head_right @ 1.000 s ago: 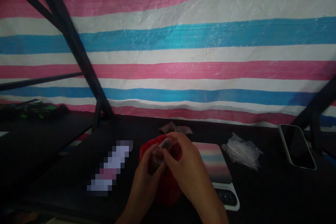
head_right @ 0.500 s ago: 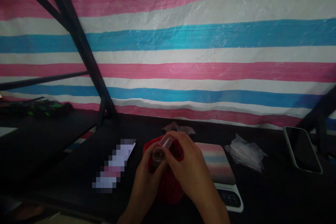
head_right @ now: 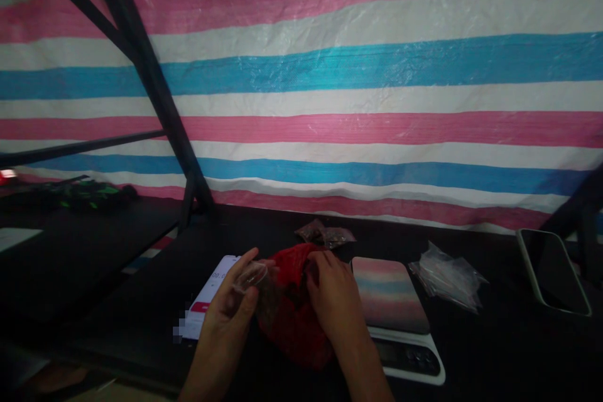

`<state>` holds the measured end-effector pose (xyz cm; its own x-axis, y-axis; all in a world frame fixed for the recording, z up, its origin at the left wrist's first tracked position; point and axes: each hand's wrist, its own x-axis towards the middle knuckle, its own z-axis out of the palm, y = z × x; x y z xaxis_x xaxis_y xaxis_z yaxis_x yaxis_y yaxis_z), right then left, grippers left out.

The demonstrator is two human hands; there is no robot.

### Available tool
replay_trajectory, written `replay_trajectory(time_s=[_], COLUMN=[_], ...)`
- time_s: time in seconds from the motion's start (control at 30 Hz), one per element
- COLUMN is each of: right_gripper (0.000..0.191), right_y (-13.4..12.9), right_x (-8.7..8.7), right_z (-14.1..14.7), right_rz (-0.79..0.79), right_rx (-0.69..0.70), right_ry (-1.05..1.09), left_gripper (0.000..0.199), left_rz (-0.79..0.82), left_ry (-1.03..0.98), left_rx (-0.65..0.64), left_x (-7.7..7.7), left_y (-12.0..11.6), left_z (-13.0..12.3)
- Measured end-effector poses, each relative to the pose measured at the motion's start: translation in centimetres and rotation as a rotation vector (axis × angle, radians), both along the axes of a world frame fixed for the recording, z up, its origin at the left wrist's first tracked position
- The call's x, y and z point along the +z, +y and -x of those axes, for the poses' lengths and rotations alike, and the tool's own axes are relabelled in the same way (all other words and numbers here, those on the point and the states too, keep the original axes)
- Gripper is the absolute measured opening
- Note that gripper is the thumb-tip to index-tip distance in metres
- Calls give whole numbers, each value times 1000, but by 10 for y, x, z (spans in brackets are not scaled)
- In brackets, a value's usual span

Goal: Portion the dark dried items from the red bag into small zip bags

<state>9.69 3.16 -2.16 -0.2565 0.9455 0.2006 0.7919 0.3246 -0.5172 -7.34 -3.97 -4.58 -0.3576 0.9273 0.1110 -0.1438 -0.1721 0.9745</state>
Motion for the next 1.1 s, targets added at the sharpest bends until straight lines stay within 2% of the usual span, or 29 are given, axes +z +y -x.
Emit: replay_trajectory(time_s=[0.13,0.23,0.33,0.43,0.5,0.57,0.63,0.77,0.9,1.0,1.1], right_gripper=[31,30,29,26,24,18,10,10,14,14,16], right_y=[1,2,-1,-12,-22,-30,-34,-35,-36,-38,-37], right_x=[-2,-6,-2,15,30,39,43,39,40,43,44], right_z=[2,2,-1,-9,-17,-25,-31,-42,-52,-63,-76], right_rz=[1,43,32,-3,72,156,176,192,140,157,127], right_rx=[-52,-11,17,37,157,301,347,200,59,79,89], right_ry=[14,67,169,426,564,614,646,723,830,916,933], left_gripper=[62,56,52,55,59,61,64,55,39,39,34], left_rz=[-31,-73,-94,-66,-75,-130,-174,-155,-80,-50,-132], left_ry=[-181,-429,-532,-499,-449,-375,-310,-245,-99,-38,-18], left_rx=[-119,-243,-348,-385,-366,-333,-321,-324,-295,-238,-172], left_x=[-4,3,11,11,5,-1,-5,-3,8,21,34], left_y=[-2,-5,-7,-5,-1,5,11,14,9,7,11], left_z=[3,4,1,-9,-20,-34,-45,-59,-67,-74,-86])
